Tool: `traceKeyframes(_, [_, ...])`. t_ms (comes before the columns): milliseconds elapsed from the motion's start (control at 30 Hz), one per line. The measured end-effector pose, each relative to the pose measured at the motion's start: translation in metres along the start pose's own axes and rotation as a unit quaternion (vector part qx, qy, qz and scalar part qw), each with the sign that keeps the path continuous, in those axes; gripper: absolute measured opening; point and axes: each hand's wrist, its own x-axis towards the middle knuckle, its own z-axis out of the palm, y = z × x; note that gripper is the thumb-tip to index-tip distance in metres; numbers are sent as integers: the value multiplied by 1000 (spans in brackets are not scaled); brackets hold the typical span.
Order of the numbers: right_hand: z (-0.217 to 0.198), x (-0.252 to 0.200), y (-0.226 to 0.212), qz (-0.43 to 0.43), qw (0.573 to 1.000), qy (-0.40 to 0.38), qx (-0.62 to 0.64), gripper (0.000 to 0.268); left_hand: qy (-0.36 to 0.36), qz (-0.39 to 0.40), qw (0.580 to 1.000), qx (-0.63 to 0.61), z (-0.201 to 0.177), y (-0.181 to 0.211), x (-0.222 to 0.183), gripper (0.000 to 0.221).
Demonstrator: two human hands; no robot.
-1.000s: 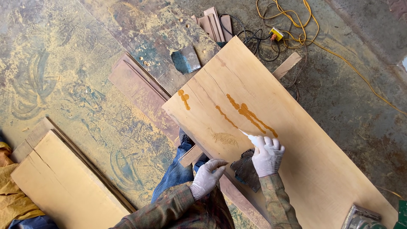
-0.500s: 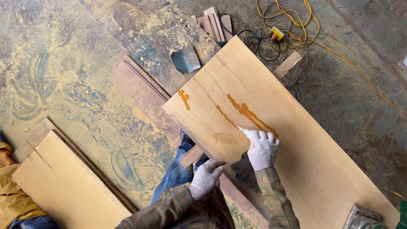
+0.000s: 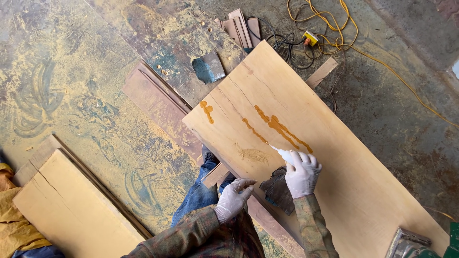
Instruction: The person squeezes wood glue from a white bottle onto a plywood panel, laying beads along cracks on the surface. They then use a sanding block to spread and sand the glued areas, working across the panel, and finish by handling the glue bottle nozzle.
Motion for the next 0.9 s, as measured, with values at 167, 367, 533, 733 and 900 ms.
traceKeyframes(167, [-10, -37, 21, 85, 980, 94, 152, 40, -16, -6, 999, 37, 5, 4, 6, 31])
traceKeyframes(367, [-6, -94, 38, 298, 832, 185, 429, 40, -60, 34, 998, 9, 21, 9, 8, 44])
traceKeyframes(533, [-13, -106, -22, 249, 831, 145, 477, 43, -105, 116, 982, -107, 51, 37, 3, 65])
traceKeyframes(733, [-25, -97, -63, 154, 919, 64, 358, 50, -74, 7, 942, -327, 58, 15, 10, 57])
traceKeyframes(900, [-37, -100, -36, 114, 976, -20, 182, 81, 24, 59, 960, -272, 8, -4, 18, 45])
